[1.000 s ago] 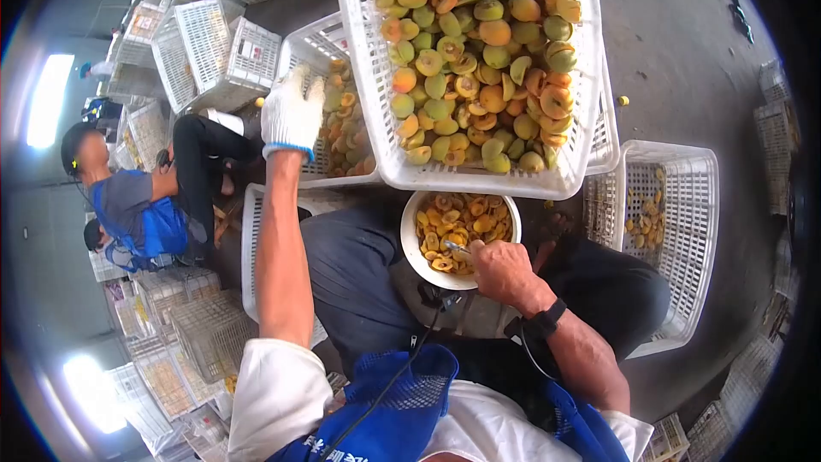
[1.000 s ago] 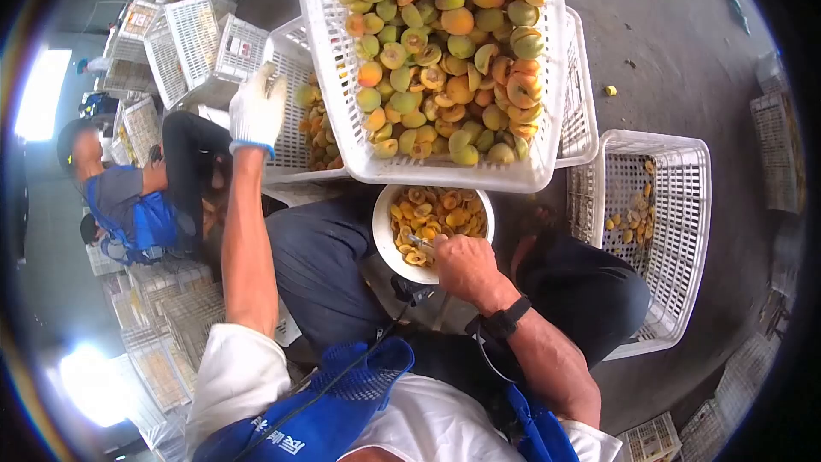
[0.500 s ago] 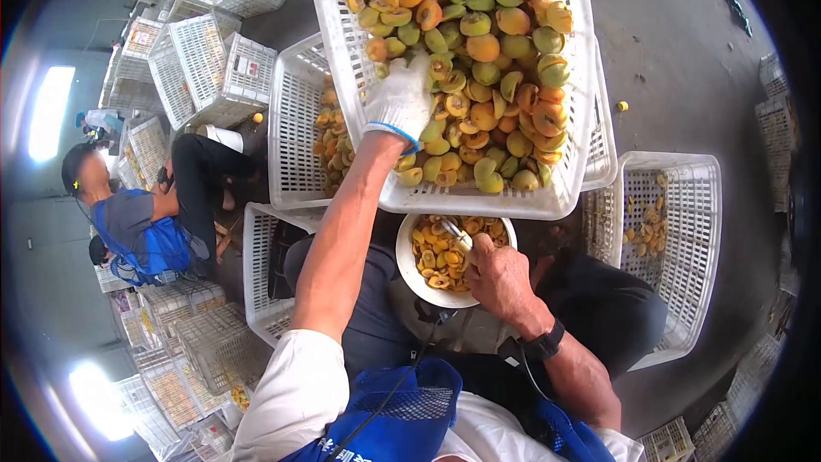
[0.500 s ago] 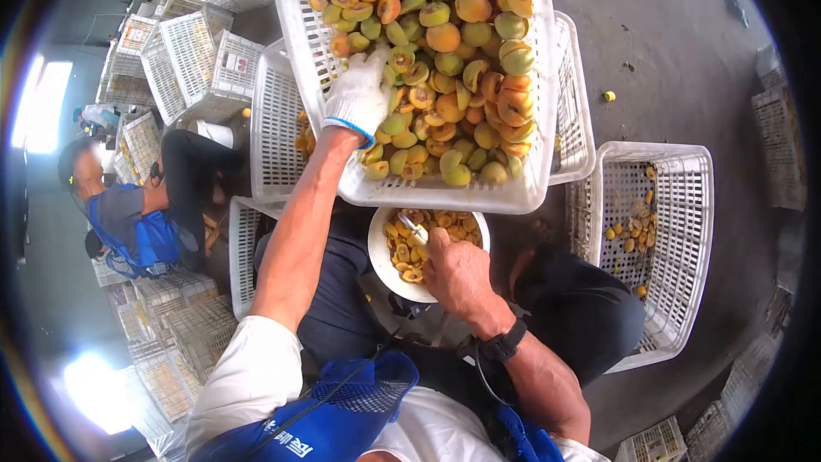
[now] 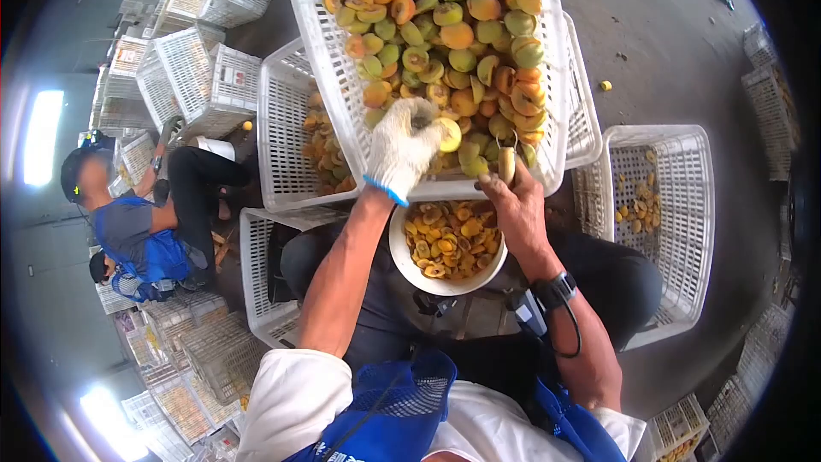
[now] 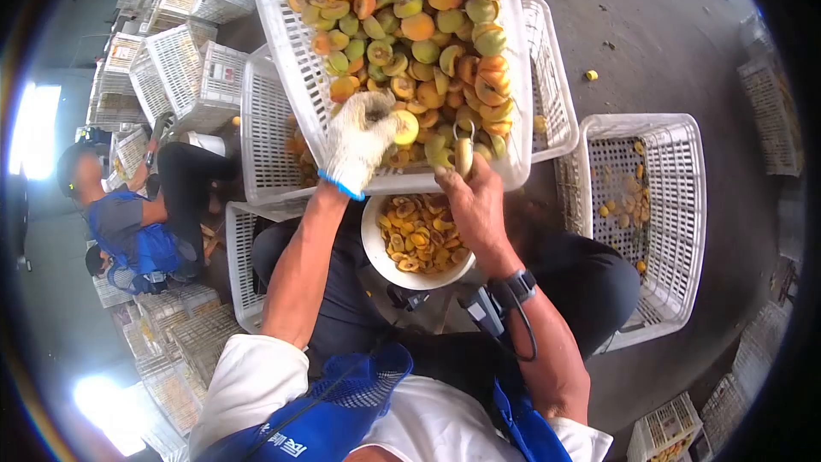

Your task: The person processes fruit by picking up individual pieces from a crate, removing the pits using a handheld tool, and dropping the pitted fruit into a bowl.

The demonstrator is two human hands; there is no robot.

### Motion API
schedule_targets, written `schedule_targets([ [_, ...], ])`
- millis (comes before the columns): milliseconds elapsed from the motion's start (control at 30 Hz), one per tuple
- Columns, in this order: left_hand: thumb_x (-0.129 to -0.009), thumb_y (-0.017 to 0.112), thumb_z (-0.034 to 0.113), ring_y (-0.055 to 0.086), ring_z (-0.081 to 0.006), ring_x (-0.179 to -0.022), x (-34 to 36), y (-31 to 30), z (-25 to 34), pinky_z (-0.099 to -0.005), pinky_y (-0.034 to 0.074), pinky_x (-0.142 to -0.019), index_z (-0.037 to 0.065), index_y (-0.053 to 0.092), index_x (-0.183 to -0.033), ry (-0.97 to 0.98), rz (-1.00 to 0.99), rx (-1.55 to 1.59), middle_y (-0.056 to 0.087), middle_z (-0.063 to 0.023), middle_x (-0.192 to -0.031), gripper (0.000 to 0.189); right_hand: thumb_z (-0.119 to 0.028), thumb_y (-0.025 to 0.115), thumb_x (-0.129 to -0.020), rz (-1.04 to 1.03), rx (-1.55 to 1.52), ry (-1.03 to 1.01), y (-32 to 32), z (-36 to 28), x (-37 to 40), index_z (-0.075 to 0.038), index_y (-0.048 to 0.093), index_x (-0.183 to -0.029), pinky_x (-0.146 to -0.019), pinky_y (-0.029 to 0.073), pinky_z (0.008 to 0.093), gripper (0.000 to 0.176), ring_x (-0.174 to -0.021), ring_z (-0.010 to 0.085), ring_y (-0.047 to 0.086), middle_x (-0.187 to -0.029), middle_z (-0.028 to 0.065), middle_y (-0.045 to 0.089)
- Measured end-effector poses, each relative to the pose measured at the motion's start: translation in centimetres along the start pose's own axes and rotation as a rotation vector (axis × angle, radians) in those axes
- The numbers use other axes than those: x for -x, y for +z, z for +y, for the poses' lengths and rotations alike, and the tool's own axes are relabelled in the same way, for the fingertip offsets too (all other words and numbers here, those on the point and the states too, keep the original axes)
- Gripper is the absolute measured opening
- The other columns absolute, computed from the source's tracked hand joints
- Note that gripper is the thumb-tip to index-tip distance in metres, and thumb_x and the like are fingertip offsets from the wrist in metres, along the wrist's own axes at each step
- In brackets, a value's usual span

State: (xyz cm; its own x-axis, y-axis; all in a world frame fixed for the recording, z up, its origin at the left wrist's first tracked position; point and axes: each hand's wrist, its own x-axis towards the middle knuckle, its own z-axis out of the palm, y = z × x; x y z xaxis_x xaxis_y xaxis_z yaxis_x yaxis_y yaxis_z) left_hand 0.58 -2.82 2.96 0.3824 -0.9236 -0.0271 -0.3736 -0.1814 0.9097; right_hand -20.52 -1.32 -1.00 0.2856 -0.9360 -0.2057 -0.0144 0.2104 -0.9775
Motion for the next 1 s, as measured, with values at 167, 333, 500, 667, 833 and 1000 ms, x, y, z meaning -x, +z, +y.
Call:
schedule_targets([
  [167,-0.094,0.076,0.002,0.068,-0.0135,-0.099,5.1,0.9,1.3,-0.0305,0.058,-0.090,0.000,0.066,-0.124,-0.013,-0.156,0.137,0.072,-0.0076,-0.110,0.031,-0.016,0.067,-0.101,-0.096,-0.310,0.284,0.3,-4.2,0.4,0.000,0.063,-0.125,-0.065,0.059,0.0286,0.028,-0.087,0.0147,0.071,-0.106,0.0079,0.072],
  [333,-0.108,0.061,0.018,0.067,-0.0167,-0.112,5.1,1.1,-0.3,-0.0321,0.054,-0.098,-0.002,0.067,-0.127,0.151,-0.181,0.344,0.071,-0.0116,-0.125,0.029,-0.015,0.070,-0.100,-0.080,-0.426,0.277,0.6,-3.4,0.3,0.000,0.062,-0.122,-0.066,0.057,0.0290,0.027,-0.084,0.0142,0.070,-0.105,0.0084,0.071],
  [500,-0.113,0.051,0.032,0.065,-0.0192,-0.117,6.8,3.7,-0.9,-0.0365,0.051,-0.103,-0.003,0.065,-0.129,-0.107,-0.121,0.607,0.070,-0.0114,-0.123,0.041,-0.016,0.070,-0.101,-0.072,-0.439,0.199,2.4,-3.4,0.2,0.002,0.061,-0.119,-0.067,0.055,0.0323,0.027,-0.080,0.0162,0.068,-0.102,0.0088,0.072],
  [667,-0.107,0.057,0.012,0.069,-0.0188,-0.109,5.2,3.6,-4.3,-0.0339,0.057,-0.097,-0.001,0.060,-0.132,0.127,0.015,0.302,0.071,-0.0096,-0.119,0.028,-0.015,0.073,-0.093,-0.052,0.319,-0.071,1.7,-3.2,0.7,0.002,0.053,-0.108,-0.064,0.054,0.0467,0.030,-0.071,0.0371,0.070,-0.077,0.0227,0.068],
  [833,-0.113,0.051,0.030,0.071,-0.0229,-0.107,5.2,3.9,-3.5,-0.0335,0.057,-0.096,0.001,0.060,-0.133,-0.253,0.007,0.864,0.071,-0.0116,-0.121,0.037,-0.006,0.068,-0.089,-0.129,0.768,-0.089,2.1,-4.7,2.3,-0.001,0.052,-0.108,-0.071,0.053,0.0558,0.025,-0.082,0.0529,0.067,-0.079,0.0303,0.066],
  [1000,-0.114,0.048,0.038,0.070,-0.0202,-0.108,5.8,3.9,-2.3,-0.0333,0.056,-0.095,0.001,0.060,-0.135,-0.062,-0.041,0.716,0.070,-0.0106,-0.123,0.044,-0.009,0.069,-0.089,-0.151,0.841,0.041,2.8,-4.5,2.2,0.001,0.050,-0.109,-0.072,0.052,0.0593,0.029,-0.082,0.0540,0.067,-0.080,0.0306,0.067],
])
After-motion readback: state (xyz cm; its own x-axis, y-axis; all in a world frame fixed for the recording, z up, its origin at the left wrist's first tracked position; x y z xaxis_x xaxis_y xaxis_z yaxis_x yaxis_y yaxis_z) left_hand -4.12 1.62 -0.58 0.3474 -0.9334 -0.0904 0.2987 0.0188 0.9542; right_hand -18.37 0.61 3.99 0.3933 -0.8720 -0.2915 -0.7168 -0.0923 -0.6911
